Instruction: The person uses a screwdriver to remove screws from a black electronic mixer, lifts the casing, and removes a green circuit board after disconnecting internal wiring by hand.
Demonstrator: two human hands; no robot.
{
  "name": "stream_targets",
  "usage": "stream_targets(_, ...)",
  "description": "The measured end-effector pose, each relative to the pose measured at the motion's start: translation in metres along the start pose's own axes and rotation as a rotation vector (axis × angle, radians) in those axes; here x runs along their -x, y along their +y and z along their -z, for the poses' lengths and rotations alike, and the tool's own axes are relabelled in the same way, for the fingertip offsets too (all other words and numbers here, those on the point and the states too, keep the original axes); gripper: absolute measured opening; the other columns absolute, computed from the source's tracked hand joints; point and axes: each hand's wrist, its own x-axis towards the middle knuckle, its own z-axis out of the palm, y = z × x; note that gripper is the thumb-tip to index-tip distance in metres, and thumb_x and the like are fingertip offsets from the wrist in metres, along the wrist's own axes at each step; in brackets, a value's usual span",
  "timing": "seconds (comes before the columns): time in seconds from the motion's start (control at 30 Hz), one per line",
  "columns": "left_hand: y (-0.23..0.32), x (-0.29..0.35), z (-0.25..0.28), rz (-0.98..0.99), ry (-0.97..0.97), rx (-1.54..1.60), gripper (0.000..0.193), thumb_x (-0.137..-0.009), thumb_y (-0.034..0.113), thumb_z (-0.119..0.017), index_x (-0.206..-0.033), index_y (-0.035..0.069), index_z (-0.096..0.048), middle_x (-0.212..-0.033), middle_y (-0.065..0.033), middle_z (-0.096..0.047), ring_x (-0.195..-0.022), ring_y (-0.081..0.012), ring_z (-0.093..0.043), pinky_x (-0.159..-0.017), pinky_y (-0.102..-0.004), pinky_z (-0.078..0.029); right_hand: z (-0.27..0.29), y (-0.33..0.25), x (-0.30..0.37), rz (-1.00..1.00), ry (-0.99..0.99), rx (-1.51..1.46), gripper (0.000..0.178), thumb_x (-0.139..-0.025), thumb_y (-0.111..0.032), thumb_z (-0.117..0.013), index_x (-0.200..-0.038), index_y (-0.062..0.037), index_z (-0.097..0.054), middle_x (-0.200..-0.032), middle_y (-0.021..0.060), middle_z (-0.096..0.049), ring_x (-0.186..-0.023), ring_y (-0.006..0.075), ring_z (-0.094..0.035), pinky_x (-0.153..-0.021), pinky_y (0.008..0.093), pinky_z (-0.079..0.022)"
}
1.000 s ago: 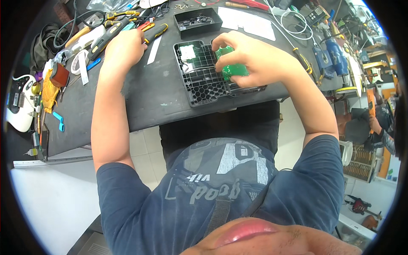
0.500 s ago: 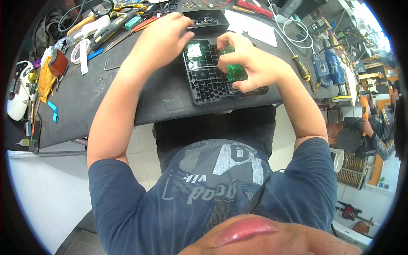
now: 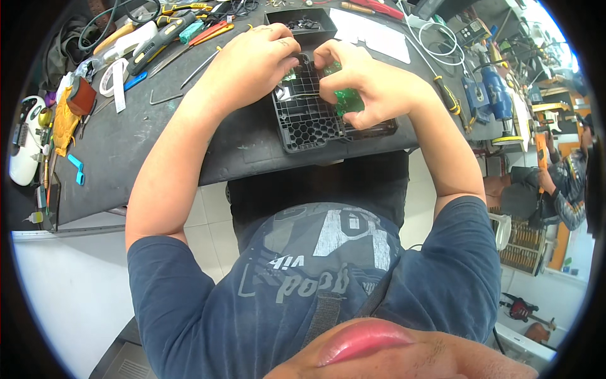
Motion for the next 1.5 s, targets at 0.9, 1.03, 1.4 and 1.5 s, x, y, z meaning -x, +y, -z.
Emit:
stream_targets(0.9,0.048,-0.015,-0.002,-0.076,-0.075,0.124,0.014,-0.086,0.004,-0.073,-0.100,0.003,-0.071,-0.123,-0.0114,-0.066,-0.116,-0.0340,-0.061,-0.099,-0.0447,-0.049,-0.016,0.000,0.108,-0.875,0.684,-1.449,0.037,-0.101,-0.038,-0.061,-0.116,-0.0049,-0.070,-0.127,0.0103,-0.069,-0.128,0.0230,-0.054,-0.108,0.0441,-0.040)
stream_targets(1.03,0.049,-0.015,-0.002,-0.073,-0.100,0.121,0.015,-0.086,0.005,-0.073,-0.101,0.003,-0.071,-0.124,-0.0118,-0.065,-0.118,-0.0339,-0.060,-0.099,-0.0448,-0.048,-0.007,-0.011,0.091,-0.977,0.607,-1.410,0.048,-0.100,-0.048,-0.056,-0.127,-0.0096,-0.066,-0.138,0.0079,-0.062,-0.140,0.0234,-0.042,-0.116,0.0516,-0.023)
stream_targets(1.4,-0.006,-0.012,0.001,0.132,0.204,0.045,0.015,-0.091,0.008,-0.068,-0.106,0.002,-0.071,-0.111,-0.0150,-0.069,-0.105,-0.0378,-0.066,-0.095,-0.0453,-0.052,0.008,-0.016,0.066,-1.116,0.478,-1.283,0.067,-0.091,-0.053,-0.066,-0.136,-0.0040,-0.058,-0.142,0.0177,-0.049,-0.141,0.0329,-0.036,-0.112,0.0504,-0.028)
stream_targets(1.5,-0.054,0.009,0.011,0.472,0.004,-0.444,0.026,-0.090,0.012,-0.069,-0.114,0.000,-0.070,-0.113,-0.0215,-0.070,-0.107,-0.0382,-0.067,-0.094,-0.0474,-0.054,0.011,-0.022,0.060,-1.093,0.470,-1.233,0.073,-0.089,-0.054,-0.066,-0.142,-0.0061,-0.055,-0.152,0.0197,-0.042,-0.146,0.0363,-0.030,-0.116,0.0528,-0.025)
